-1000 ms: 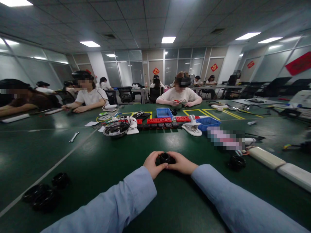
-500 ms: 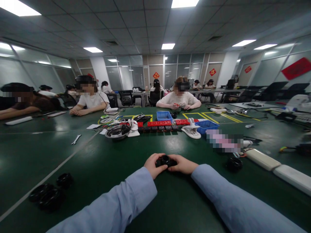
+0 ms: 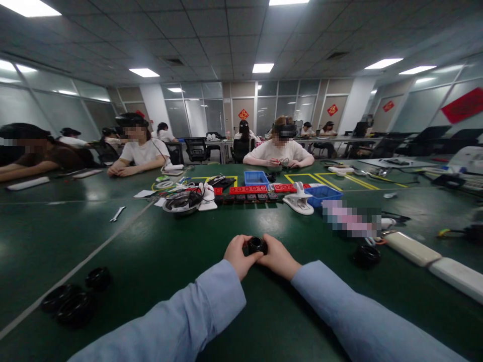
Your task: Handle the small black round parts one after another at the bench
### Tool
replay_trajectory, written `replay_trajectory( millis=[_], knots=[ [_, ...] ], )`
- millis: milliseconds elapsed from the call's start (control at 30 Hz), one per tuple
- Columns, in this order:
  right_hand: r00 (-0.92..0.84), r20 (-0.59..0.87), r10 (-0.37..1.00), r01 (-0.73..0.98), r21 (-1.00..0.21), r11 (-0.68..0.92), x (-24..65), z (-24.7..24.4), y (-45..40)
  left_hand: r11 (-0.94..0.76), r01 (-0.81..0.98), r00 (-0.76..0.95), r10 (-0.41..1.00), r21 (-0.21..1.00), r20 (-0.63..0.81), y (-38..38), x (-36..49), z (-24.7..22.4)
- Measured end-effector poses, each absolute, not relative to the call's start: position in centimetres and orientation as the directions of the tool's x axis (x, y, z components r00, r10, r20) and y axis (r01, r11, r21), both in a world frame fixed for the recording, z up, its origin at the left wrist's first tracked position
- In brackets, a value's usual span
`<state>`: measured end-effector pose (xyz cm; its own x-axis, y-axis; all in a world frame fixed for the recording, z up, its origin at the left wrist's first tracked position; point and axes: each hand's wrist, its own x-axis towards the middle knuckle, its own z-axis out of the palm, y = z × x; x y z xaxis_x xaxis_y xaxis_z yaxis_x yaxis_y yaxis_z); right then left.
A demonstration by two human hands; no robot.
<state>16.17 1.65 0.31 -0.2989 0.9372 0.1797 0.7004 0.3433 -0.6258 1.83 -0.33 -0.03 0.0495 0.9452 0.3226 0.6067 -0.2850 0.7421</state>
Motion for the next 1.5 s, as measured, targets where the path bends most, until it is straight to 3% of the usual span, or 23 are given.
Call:
replay_trajectory(
  millis=[100, 167, 300, 400, 500, 767, 1000, 1167, 1367, 1500],
  knots=[
    [-0.216, 0.263, 0.94, 0.816, -0.48, 0.322, 15.2, 0.2, 1.1, -0.249, 0.655, -0.008, 0.942, 0.713, 0.336, -0.1, 2.1, -0.2],
    [-0.269, 0.268, 0.925, 0.788, -0.492, 0.371, 15.2, 0.3, 1.0, -0.252, 0.673, 0.005, 0.942, 0.696, 0.336, 0.0, 1.9, -0.2],
    [-0.473, 0.263, 0.841, 0.511, -0.695, 0.505, 16.7, 0.4, 1.2, -0.326, 0.675, 0.111, 0.931, 0.661, 0.347, 0.3, 0.7, -0.2],
    [-0.543, 0.164, 0.824, 0.33, -0.86, 0.389, 18.0, 0.4, 1.6, -0.381, 0.686, 0.229, 0.922, 0.62, 0.312, 0.7, -0.3, -0.4],
    [-0.519, 0.123, 0.846, 0.266, -0.917, 0.297, 18.3, 0.3, 1.8, -0.407, 0.716, 0.289, 0.912, 0.567, 0.29, 0.9, -0.7, -0.7],
    [-0.345, 0.208, 0.915, 0.428, -0.833, 0.351, 16.5, 0.4, 0.9, -0.413, 0.744, 0.288, 0.908, 0.525, 0.306, 0.6, -0.1, -0.5],
    [-0.438, 0.139, 0.888, 0.31, -0.904, 0.294, 17.5, 0.5, 1.7, -0.417, 0.627, 0.249, 0.907, 0.657, 0.338, 0.3, 0.0, 0.3],
    [-0.645, 0.099, 0.758, 0.244, -0.913, 0.327, 18.3, 1.0, 2.7, -0.382, 0.606, 0.195, 0.922, 0.698, 0.335, 0.2, 0.2, 0.9],
    [-0.628, 0.11, 0.771, 0.419, -0.787, 0.453, 18.1, 0.9, 3.3, -0.384, 0.5, 0.234, 0.923, 0.776, 0.306, 0.9, 0.0, 0.3],
    [-0.468, 0.164, 0.868, 0.588, -0.676, 0.444, 17.0, 0.3, 2.8, -0.339, 0.503, 0.16, 0.94, 0.795, 0.3, 1.3, 0.3, -0.4]
  ],
)
